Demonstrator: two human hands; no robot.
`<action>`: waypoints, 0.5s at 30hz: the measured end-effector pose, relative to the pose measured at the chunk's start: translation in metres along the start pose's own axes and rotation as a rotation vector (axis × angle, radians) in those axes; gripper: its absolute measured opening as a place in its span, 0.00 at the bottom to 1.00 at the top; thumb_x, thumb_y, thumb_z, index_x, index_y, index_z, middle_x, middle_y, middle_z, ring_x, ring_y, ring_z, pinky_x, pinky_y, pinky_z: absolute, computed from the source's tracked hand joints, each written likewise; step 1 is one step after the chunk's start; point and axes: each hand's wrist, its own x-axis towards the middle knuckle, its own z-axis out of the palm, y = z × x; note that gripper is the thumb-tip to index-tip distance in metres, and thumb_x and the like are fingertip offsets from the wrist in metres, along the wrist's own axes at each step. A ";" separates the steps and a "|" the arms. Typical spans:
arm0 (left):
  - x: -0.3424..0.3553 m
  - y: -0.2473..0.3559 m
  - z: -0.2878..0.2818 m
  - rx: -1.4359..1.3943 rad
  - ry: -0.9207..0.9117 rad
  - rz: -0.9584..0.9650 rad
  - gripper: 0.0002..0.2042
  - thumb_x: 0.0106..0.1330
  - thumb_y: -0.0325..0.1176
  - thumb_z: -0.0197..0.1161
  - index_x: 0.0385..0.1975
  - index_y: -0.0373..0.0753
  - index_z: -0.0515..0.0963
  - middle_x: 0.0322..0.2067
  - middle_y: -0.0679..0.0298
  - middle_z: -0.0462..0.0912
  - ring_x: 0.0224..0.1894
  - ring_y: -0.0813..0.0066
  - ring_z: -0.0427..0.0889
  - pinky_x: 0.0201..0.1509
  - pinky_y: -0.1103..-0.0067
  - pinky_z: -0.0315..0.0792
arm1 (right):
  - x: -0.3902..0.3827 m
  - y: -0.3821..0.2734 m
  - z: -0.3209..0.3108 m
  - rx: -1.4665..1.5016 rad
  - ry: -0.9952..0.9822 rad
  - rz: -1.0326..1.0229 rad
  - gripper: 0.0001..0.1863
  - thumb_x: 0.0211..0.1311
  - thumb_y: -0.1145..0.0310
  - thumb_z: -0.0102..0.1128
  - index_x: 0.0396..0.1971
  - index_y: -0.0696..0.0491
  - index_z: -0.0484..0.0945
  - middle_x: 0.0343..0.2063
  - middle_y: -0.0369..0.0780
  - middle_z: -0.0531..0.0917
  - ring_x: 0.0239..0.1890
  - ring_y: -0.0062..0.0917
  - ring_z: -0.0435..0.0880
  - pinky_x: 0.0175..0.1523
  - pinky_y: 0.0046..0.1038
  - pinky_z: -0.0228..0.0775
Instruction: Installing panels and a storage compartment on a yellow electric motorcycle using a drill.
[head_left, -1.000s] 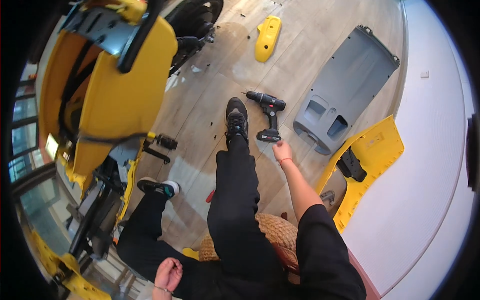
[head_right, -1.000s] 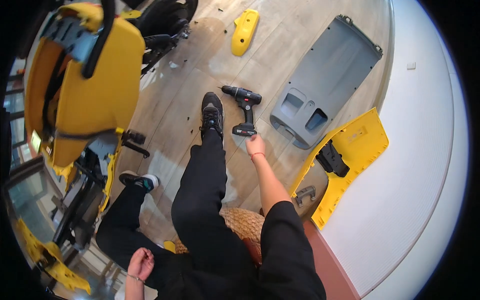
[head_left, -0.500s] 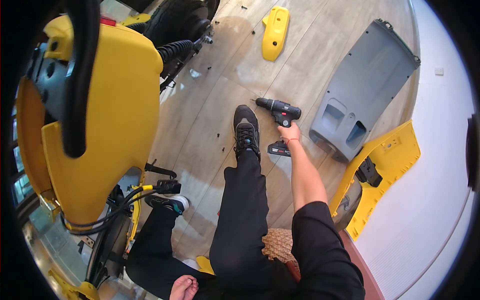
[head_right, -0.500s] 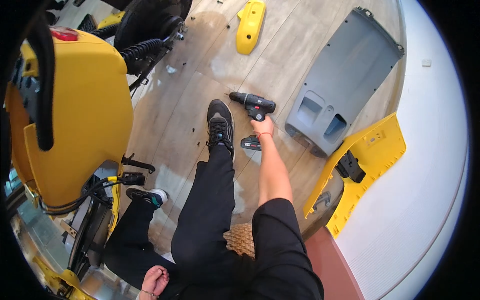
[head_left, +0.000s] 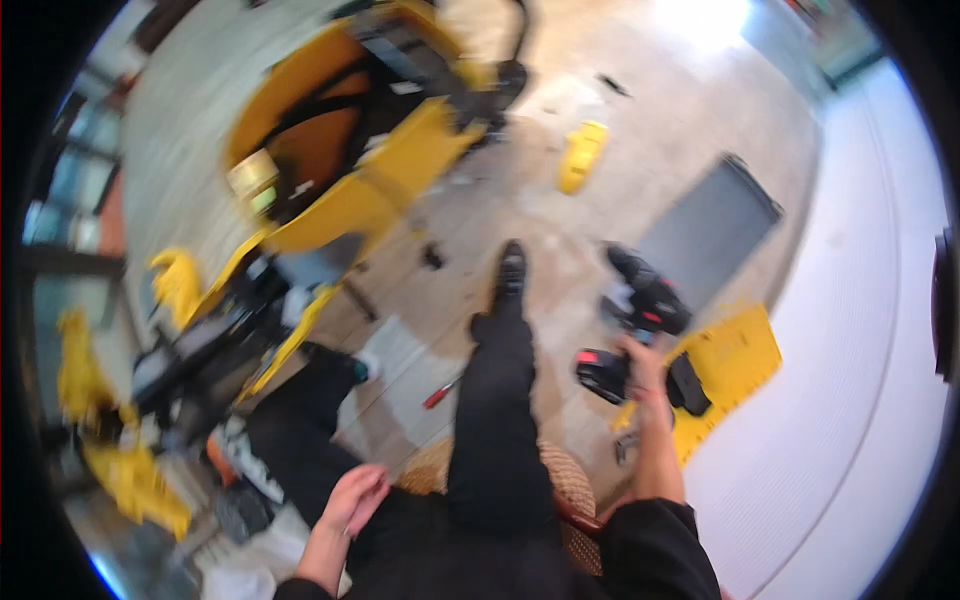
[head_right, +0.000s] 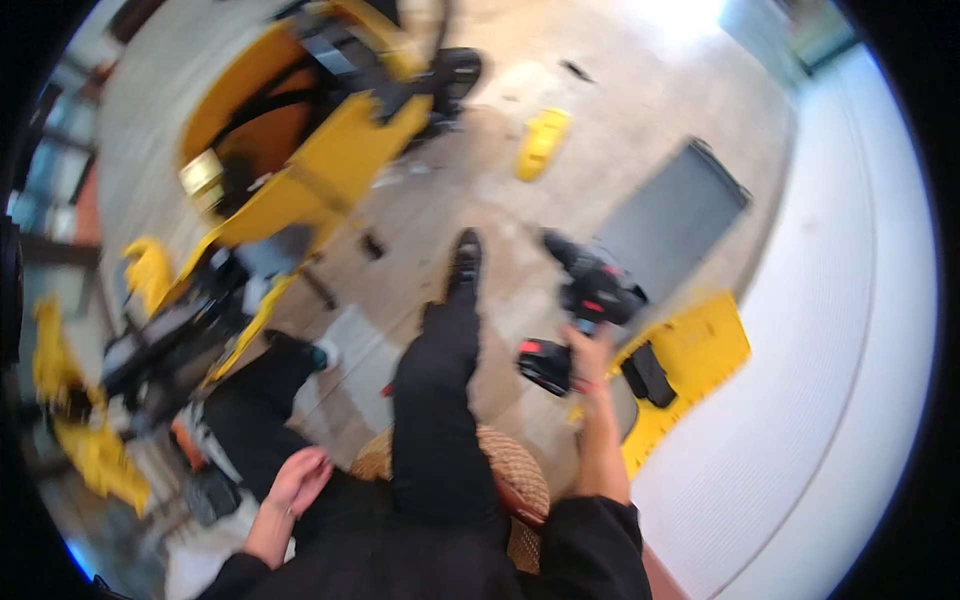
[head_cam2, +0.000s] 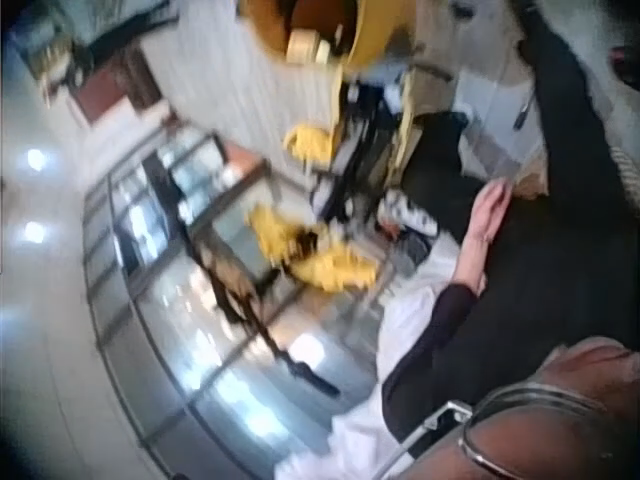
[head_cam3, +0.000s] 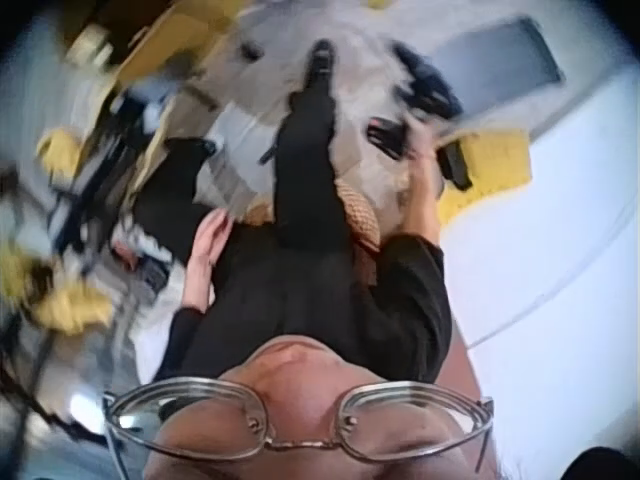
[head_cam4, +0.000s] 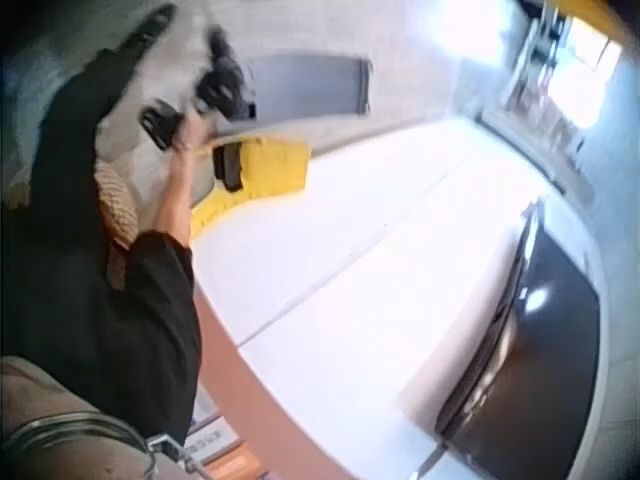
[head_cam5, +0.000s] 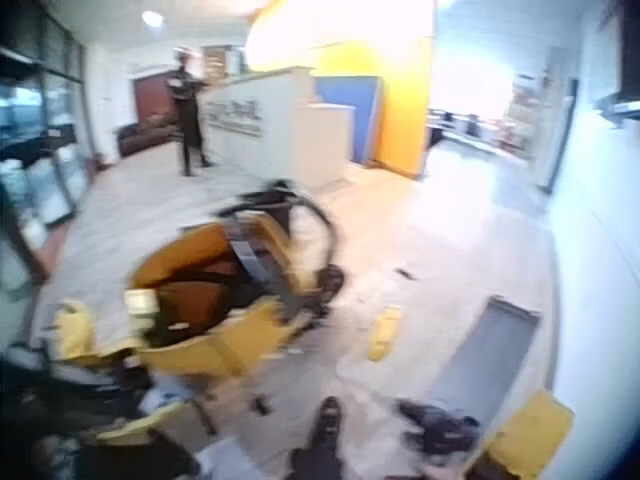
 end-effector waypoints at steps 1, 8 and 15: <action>0.002 -0.001 0.008 0.006 -0.055 -0.016 0.09 0.64 0.26 0.55 0.42 0.31 0.74 0.38 0.61 0.78 0.44 0.75 0.75 0.52 0.78 0.70 | -0.021 -0.027 -0.018 0.102 -0.043 0.066 0.18 0.42 0.69 0.66 0.35 0.54 0.71 0.27 0.34 0.74 0.27 0.18 0.71 0.32 0.22 0.63; -0.006 0.002 0.035 -0.077 -0.265 0.055 0.09 0.65 0.27 0.55 0.42 0.32 0.72 0.35 0.63 0.77 0.38 0.77 0.77 0.44 0.83 0.74 | -0.134 -0.154 -0.027 0.661 -0.537 -0.050 0.20 0.61 0.62 0.50 0.47 0.59 0.66 0.16 0.31 0.62 0.14 0.13 0.59 0.20 0.17 0.54; -0.025 0.007 0.037 -0.321 -0.496 0.146 0.05 0.66 0.29 0.54 0.38 0.36 0.73 0.34 0.65 0.76 0.36 0.80 0.76 0.42 0.84 0.73 | -0.243 -0.152 0.001 0.256 -0.867 0.005 0.23 0.50 0.68 0.55 0.47 0.61 0.68 0.17 0.37 0.72 0.15 0.20 0.69 0.23 0.20 0.61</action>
